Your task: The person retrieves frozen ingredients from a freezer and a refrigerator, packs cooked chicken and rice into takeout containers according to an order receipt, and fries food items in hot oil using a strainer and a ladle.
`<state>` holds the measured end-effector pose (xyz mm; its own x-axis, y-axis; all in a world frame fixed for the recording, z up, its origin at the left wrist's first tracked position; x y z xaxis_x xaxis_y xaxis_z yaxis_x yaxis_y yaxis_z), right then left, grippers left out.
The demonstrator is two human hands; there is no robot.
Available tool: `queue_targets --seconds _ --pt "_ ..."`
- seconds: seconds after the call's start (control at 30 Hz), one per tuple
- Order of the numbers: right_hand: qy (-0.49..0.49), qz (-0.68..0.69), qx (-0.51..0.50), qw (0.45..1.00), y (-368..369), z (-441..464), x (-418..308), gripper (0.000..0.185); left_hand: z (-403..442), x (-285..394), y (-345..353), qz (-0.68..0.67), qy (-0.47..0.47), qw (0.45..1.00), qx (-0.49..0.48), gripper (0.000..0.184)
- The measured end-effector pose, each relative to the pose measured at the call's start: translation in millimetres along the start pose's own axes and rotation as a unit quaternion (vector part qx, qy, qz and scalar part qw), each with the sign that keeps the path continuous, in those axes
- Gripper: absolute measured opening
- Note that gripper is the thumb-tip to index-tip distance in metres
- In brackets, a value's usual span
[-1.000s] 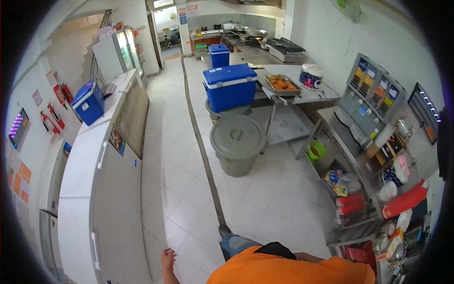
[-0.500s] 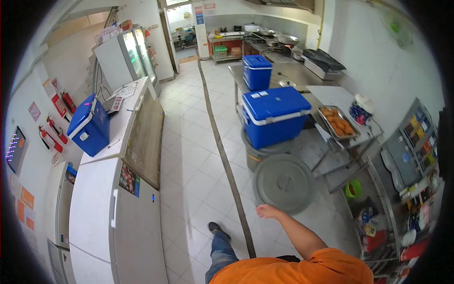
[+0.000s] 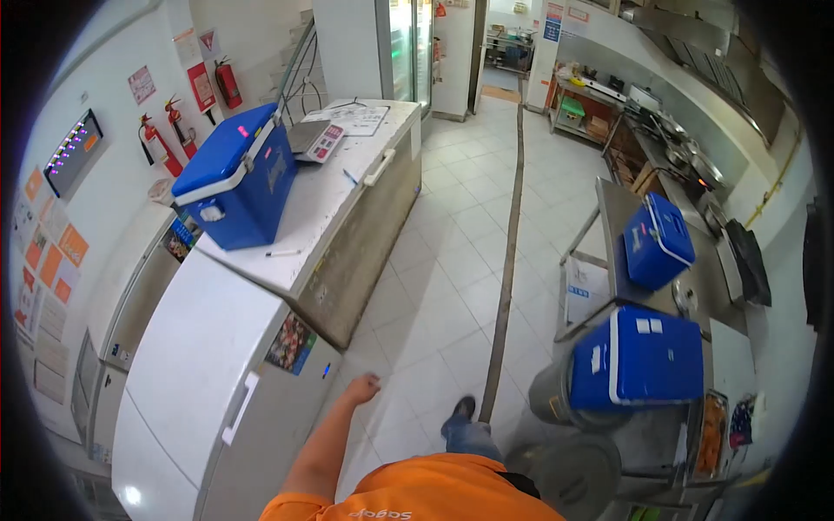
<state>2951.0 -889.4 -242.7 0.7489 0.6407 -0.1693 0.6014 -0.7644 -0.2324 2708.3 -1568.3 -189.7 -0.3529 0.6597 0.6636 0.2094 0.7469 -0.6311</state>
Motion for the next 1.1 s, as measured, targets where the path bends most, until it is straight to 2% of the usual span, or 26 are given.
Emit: queue_targets --seconds 0.07,0.17,0.23,0.3,0.33,0.37,0.4,0.43,0.47,0.5,0.57,0.63,0.67,0.77,0.83,0.87,0.9,0.93,0.97,1.0,1.03,1.07,1.1 --pt "0.003 0.016 0.005 1.000 -36 25 -50 0.035 91 65 -45 -0.107 0.022 0.993 0.044 0.039" --pt "-0.014 0.019 0.009 1.000 -101 68 -149 0.032 200 92 -62 -0.216 0.020 0.973 0.082 0.042" --pt "-0.036 0.011 0.009 0.999 -150 96 -225 0.029 241 91 -53 -0.230 -0.007 0.972 0.046 0.039" --pt "-0.079 -0.054 0.005 0.995 -206 132 -309 0.027 248 96 -50 -0.160 -0.090 0.982 -0.040 0.043" --pt "-0.122 -0.134 0.005 0.983 -231 151 -350 0.026 253 70 -30 -0.082 -0.089 0.989 -0.088 0.044" --pt "-0.244 -0.349 0.014 0.905 -257 170 -414 0.026 274 44 -23 -0.005 -0.079 0.989 -0.129 0.045" --pt "-0.339 -0.505 0.047 0.792 -283 186 -474 0.025 271 38 -34 -0.028 -0.136 0.982 -0.126 0.045" --pt "-0.372 -0.528 0.060 0.761 -317 206 -530 0.024 258 30 -38 -0.053 -0.195 0.971 -0.127 0.045" --pt "-0.301 -0.300 0.049 0.904 -369 244 -570 0.020 256 13 -41 -0.091 -0.250 0.958 -0.111 0.041" --pt "-0.207 -0.049 0.036 0.976 -411 270 -602 0.016 257 -8 -37 -0.107 -0.290 0.942 -0.132 0.035" --pt "-0.234 0.048 0.078 0.968 -474 243 -722 0.016 266 -50 -14 -0.058 -0.346 0.899 -0.261 0.042" --pt "-0.268 0.094 0.129 0.950 -518 239 -826 0.017 263 -51 -28 -0.160 -0.504 0.829 -0.180 0.034" --pt "-0.282 0.116 0.154 0.940 -534 239 -861 0.018 280 -44 -37 -0.147 -0.498 0.835 -0.184 0.032" --pt "-0.303 0.125 0.121 0.937 -547 275 -943 0.019 388 -21 -70 -0.114 -0.446 0.867 -0.192 0.030" --pt "-0.251 0.018 0.092 0.963 -541 293 -977 0.027 505 68 -138 -0.090 -0.386 0.894 -0.209 0.031" --pt "-0.198 -0.015 0.068 0.978 -535 288 -991 0.029 587 34 -124 -0.252 -0.296 0.916 -0.102 0.031" --pt "-0.140 -0.045 0.041 0.988 -526 273 -1005 0.032 675 85 -155 -0.023 -0.085 0.986 -0.144 0.034" --pt "-0.108 -0.047 0.007 0.993 -528 284 -1013 0.030 743 125 -203 0.028 -0.065 0.996 -0.059 0.037" --pt "-0.076 -0.052 -0.025 0.995 -533 290 -1019 0.030 787 215 -280 -0.145 -0.116 0.982 -0.046 0.035" --pt "-0.079 -0.065 -0.011 0.995 -546 292 -1031 0.030 855 251 -318 -0.187 -0.068 0.980 0.000 0.028" --pt "-0.087 -0.079 0.004 0.993 -562 297 -1048 0.031 900 326 -389 -0.286 0.097 0.949 0.088 0.023" --pt "-0.094 -0.092 0.018 0.991 -579 302 -1064 0.031 969 345 -418 -0.324 0.134 0.928 0.126 0.016" --pt "-0.095 -0.099 0.029 0.990 -598 309 -1081 0.031 997 410 -486 -0.269 0.144 0.942 0.139 0.021"
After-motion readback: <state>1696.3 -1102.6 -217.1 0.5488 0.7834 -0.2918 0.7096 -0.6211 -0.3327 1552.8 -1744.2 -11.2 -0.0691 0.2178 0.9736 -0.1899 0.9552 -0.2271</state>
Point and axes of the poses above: each hand's wrist, its own z-axis towards the middle knuckle, its own y-axis out of the palm, x = y × z, the point moved 9 cm from there along z, towards the middle knuckle, and after that the axes turned 5 degrees about -z, right-handed, at the moved point
